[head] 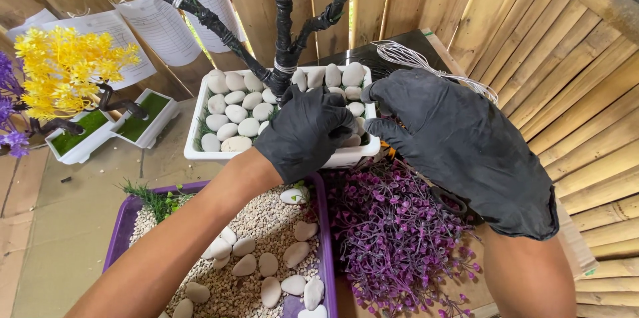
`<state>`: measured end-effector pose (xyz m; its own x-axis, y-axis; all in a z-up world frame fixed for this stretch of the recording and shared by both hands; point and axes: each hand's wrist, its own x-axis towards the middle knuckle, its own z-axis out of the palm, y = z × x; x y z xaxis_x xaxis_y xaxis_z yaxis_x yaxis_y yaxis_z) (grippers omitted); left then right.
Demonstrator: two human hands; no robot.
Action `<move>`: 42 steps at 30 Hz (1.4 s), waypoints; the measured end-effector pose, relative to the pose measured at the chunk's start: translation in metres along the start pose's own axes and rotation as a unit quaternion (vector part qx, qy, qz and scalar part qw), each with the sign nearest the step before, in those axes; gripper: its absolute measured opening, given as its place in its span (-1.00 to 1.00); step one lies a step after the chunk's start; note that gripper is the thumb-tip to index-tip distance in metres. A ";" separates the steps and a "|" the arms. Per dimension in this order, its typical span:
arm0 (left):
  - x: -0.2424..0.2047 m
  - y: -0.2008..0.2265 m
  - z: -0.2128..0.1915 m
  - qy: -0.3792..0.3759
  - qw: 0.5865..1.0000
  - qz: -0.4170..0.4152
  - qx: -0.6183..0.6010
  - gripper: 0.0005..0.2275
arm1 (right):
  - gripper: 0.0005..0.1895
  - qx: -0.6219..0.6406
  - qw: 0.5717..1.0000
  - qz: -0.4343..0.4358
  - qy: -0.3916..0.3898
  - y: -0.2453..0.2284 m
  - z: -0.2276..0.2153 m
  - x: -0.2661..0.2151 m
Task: The person arranges white pebbles and small green plants into a rectangular white planter containing a black tree trunk. They carefully place the stones and plants by hand to create a decorative surface within the container.
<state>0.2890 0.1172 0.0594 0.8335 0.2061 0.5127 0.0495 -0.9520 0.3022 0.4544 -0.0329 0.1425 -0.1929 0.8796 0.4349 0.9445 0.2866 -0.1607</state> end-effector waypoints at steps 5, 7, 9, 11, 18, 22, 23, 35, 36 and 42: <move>-0.006 0.002 0.003 0.010 0.987 0.061 0.146 -0.91 | -0.89 0.016 0.999 -0.037 0.006 0.008 0.014 -0.001; -0.008 0.007 0.000 0.032 0.982 0.077 0.170 -0.88 | -0.78 0.095 0.994 -0.050 0.013 0.010 0.024 0.003; -0.010 0.008 0.000 0.054 0.975 0.092 0.195 -0.84 | -0.63 0.173 0.982 -0.065 0.020 0.048 0.079 0.020; -0.011 0.005 0.001 0.051 0.987 0.116 0.099 -0.85 | -0.64 0.869 0.492 -0.041 -0.031 0.099 0.188 0.029; -0.008 0.005 0.001 0.034 0.989 0.094 0.110 -0.81 | -0.76 0.158 0.981 -0.115 0.010 0.016 0.045 0.010; -0.013 0.002 -0.004 0.029 0.988 0.067 0.138 -0.87 | -0.70 0.667 0.726 0.150 -0.071 0.047 0.105 0.010; -0.013 0.001 -0.005 0.028 0.987 0.058 0.147 -0.88 | -0.68 0.723 0.685 0.077 -0.053 0.065 0.131 0.007; 0.006 -0.016 -0.012 -0.036 0.993 0.062 0.098 -0.94 | -0.67 0.077 0.993 -0.091 0.014 0.003 0.036 -0.002; 0.007 -0.017 -0.010 -0.036 0.993 0.062 0.097 -0.94 | -0.67 0.077 0.993 -0.091 0.013 0.031 0.079 0.019; 0.011 -0.018 -0.001 -0.051 0.973 0.081 0.210 -0.88 | -0.45 0.433 0.901 0.013 -0.033 0.026 0.063 -0.034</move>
<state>0.2963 0.1365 0.0606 0.8986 0.0420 0.4368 0.1149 -0.9832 -0.1416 0.4684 -0.0315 0.0675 -0.2163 0.9025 0.3724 0.3935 0.4296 -0.8128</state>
